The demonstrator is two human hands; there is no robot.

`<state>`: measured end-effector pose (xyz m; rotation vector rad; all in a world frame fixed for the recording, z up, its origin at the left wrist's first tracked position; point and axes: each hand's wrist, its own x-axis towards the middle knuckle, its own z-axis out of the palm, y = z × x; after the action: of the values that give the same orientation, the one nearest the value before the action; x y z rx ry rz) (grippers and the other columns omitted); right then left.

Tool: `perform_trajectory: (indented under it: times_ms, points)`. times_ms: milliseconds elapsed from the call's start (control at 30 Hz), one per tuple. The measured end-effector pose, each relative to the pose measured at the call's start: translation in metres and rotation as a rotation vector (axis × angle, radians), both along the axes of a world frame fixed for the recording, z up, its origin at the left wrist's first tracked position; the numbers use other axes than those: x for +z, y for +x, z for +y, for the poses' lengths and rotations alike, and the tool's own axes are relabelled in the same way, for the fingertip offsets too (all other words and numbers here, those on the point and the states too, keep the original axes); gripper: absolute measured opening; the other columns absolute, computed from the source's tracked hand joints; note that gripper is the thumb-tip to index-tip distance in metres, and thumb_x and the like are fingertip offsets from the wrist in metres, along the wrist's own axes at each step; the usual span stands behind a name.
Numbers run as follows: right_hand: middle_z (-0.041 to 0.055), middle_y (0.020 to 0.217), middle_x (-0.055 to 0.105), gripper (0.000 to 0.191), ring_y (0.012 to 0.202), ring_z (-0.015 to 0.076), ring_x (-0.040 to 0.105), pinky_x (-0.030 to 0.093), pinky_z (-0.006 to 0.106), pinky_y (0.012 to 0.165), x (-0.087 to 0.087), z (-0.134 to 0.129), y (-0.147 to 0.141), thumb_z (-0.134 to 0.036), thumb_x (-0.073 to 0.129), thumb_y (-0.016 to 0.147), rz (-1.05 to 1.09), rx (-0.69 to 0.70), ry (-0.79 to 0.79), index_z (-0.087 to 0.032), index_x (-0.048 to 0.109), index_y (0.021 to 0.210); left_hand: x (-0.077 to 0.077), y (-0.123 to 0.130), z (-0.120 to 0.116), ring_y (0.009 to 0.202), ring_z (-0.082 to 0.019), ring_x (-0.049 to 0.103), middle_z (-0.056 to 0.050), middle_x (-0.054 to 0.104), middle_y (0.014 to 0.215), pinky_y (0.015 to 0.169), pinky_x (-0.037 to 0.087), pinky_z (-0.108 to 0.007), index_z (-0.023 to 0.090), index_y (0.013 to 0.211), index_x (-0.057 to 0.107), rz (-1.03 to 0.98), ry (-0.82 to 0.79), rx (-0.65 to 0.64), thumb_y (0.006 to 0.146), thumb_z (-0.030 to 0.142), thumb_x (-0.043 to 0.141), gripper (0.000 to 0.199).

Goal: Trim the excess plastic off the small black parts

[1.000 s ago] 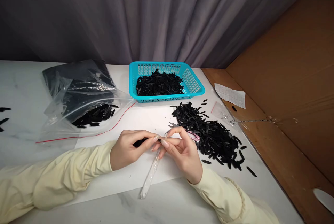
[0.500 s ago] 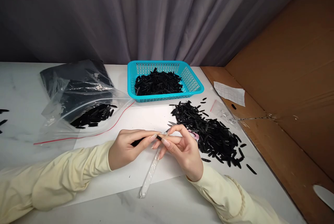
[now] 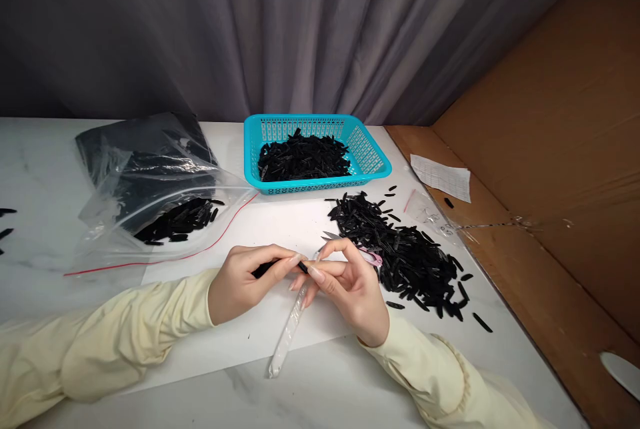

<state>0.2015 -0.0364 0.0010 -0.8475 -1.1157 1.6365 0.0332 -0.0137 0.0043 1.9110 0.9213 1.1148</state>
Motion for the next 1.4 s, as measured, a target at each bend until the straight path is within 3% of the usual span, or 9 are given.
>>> perform_trajectory:
  times_ms: [367, 567, 667, 733, 800, 867, 1067, 1233, 1400]
  points:
    - [-0.0013, 0.062, 0.067, 0.024, 0.050, 0.0108, 0.060, 0.050, 0.024, 0.050, 0.001, 0.001, -0.003, -0.029, 0.062, 0.080, 0.002, -0.032, -0.015, -0.021, 0.040, 0.079, -0.002, 0.000, -0.001, 0.069, -0.014, 0.068, -0.002, 0.072, 0.074, 0.063, 0.053, -0.018, 0.015, 0.083, 0.069, 0.003, 0.014, -0.024, 0.084, 0.013, 0.053, 0.016]
    - [0.0004, 0.066, 0.067, 0.023, 0.054, 0.0131, 0.062, 0.051, 0.026, 0.052, -0.003, 0.007, 0.002, -0.032, 0.060, 0.081, -0.159, -0.110, 0.051, -0.022, 0.040, 0.082, -0.002, 0.002, 0.007, 0.059, -0.012, 0.062, -0.001, 0.067, 0.063, 0.056, 0.050, -0.019, 0.014, 0.086, 0.069, -0.011, -0.191, -0.023, 0.084, 0.021, 0.053, 0.018]
    - [0.0044, 0.077, 0.069, 0.023, 0.062, 0.0166, 0.065, 0.052, 0.030, 0.057, 0.007, 0.024, 0.028, -0.033, 0.059, 0.081, -0.527, -0.310, 0.241, -0.022, 0.043, 0.092, -0.002, 0.002, 0.014, 0.039, -0.007, 0.041, 0.006, 0.044, 0.042, 0.037, 0.035, -0.018, 0.011, 0.102, 0.065, -0.097, -0.433, -0.024, 0.085, 0.031, 0.051, 0.029]
    - [0.0058, 0.079, 0.068, 0.020, 0.065, 0.0189, 0.064, 0.050, 0.033, 0.063, 0.019, 0.036, 0.050, -0.032, 0.058, 0.081, -0.969, -0.459, 0.440, -0.021, 0.049, 0.094, -0.001, 0.001, 0.018, 0.035, -0.005, 0.027, 0.010, 0.031, 0.041, 0.033, 0.024, -0.017, 0.010, 0.111, 0.059, -0.177, -0.626, -0.063, 0.086, 0.037, 0.048, 0.038]
    - [0.0079, 0.077, 0.067, 0.017, 0.069, 0.0234, 0.063, 0.048, 0.035, 0.061, 0.033, 0.045, 0.066, -0.034, 0.055, 0.081, -1.376, -0.538, 0.583, -0.019, 0.055, 0.089, 0.001, 0.001, 0.021, 0.035, -0.004, 0.019, 0.011, 0.029, 0.042, 0.032, 0.018, -0.015, 0.011, 0.118, 0.053, -0.241, -0.791, -0.125, 0.086, 0.040, 0.048, 0.043]
    - [0.0099, 0.078, 0.066, 0.016, 0.076, 0.0266, 0.062, 0.047, 0.037, 0.063, 0.044, 0.048, 0.068, -0.033, 0.055, 0.081, -1.546, -0.503, 0.671, -0.018, 0.059, 0.086, 0.004, 0.000, 0.023, 0.035, -0.003, 0.015, 0.011, 0.030, 0.043, 0.032, 0.013, -0.014, 0.015, 0.124, 0.047, -0.281, -0.919, -0.189, 0.087, 0.040, 0.047, 0.045]
    - [0.0047, 0.081, 0.066, 0.013, 0.073, 0.0168, 0.061, 0.048, 0.028, 0.066, 0.039, 0.034, 0.010, -0.025, 0.056, 0.082, -0.983, 0.083, 0.601, -0.018, 0.060, 0.092, 0.007, -0.004, 0.024, 0.036, -0.004, 0.015, 0.011, 0.030, 0.047, 0.032, 0.012, -0.012, 0.023, 0.134, 0.034, -0.397, -1.098, -0.333, 0.087, 0.044, 0.048, 0.053]
    - [0.0012, 0.071, 0.059, 0.012, 0.064, 0.0126, 0.057, 0.047, 0.022, 0.053, 0.017, 0.026, -0.011, -0.030, 0.059, 0.080, -0.606, 0.041, 0.310, -0.018, 0.056, 0.081, 0.005, -0.003, 0.024, 0.036, -0.004, 0.016, 0.012, 0.027, 0.048, 0.033, 0.012, -0.012, 0.024, 0.139, 0.024, -0.362, -1.153, -0.422, 0.084, 0.049, 0.050, 0.066]
    - [0.0014, 0.072, 0.062, 0.007, 0.060, 0.0115, 0.059, 0.048, 0.020, 0.048, 0.002, 0.009, -0.001, -0.023, 0.061, 0.080, -0.552, -0.062, 0.327, -0.018, 0.056, 0.078, 0.005, -0.001, 0.024, 0.038, -0.004, 0.018, 0.011, 0.029, 0.047, 0.034, 0.013, -0.013, 0.020, 0.138, 0.028, -0.307, -1.163, -0.501, 0.080, 0.052, 0.054, 0.071]
